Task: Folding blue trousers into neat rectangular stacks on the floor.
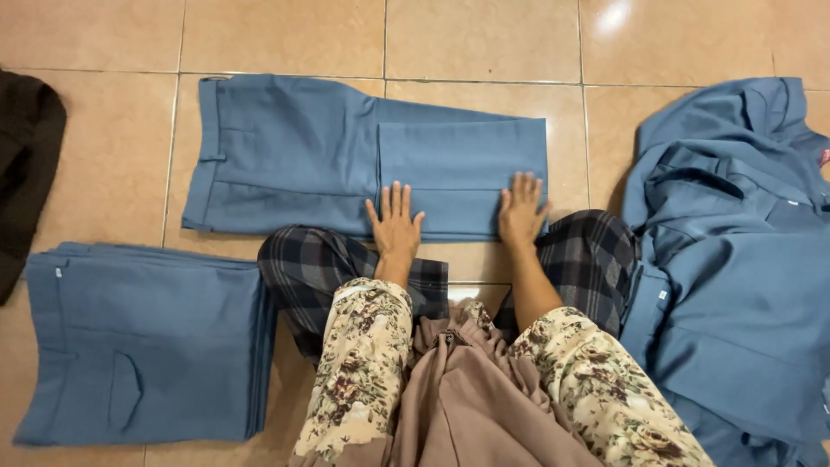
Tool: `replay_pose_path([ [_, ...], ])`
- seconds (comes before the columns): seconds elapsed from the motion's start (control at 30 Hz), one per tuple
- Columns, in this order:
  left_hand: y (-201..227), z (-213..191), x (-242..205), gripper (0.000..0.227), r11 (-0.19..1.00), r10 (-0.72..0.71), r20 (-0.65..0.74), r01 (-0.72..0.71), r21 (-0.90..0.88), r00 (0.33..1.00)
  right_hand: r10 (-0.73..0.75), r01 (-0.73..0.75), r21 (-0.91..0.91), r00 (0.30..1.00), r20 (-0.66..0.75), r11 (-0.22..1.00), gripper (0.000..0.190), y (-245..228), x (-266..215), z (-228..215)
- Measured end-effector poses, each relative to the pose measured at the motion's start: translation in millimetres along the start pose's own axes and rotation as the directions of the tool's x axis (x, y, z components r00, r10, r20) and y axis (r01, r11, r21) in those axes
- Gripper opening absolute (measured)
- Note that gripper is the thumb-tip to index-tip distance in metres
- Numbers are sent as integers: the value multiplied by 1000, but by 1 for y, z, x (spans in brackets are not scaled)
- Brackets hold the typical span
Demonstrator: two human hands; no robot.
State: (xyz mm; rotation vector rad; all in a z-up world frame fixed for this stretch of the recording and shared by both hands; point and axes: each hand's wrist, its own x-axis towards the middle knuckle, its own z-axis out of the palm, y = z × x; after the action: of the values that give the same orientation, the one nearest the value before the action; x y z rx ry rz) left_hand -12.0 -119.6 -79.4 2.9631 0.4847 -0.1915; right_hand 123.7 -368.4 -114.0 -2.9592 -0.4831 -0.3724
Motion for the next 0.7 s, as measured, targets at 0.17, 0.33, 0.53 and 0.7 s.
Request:
replay_pose_path([
  [0.17,-3,-7,4,75,993,120,-172,-116,33,978,34,-32,-29,995,90,999,57,-28,-4,-34],
  [0.33,10,33,1,71,967,250,-100,-253,-16,963,-316,309,66,934,168,949,58,-75,-19,-52],
  [0.53,-5,10,-6,75,993,-44,-19,42,-112,999,130,-135,12,971,202,991,58,8,-6,-3],
  [0.7,3,6,-10,79,984,155,-106,-164,-76,982,-18,14,20,979,202,1000,57,-41,-14,-53],
])
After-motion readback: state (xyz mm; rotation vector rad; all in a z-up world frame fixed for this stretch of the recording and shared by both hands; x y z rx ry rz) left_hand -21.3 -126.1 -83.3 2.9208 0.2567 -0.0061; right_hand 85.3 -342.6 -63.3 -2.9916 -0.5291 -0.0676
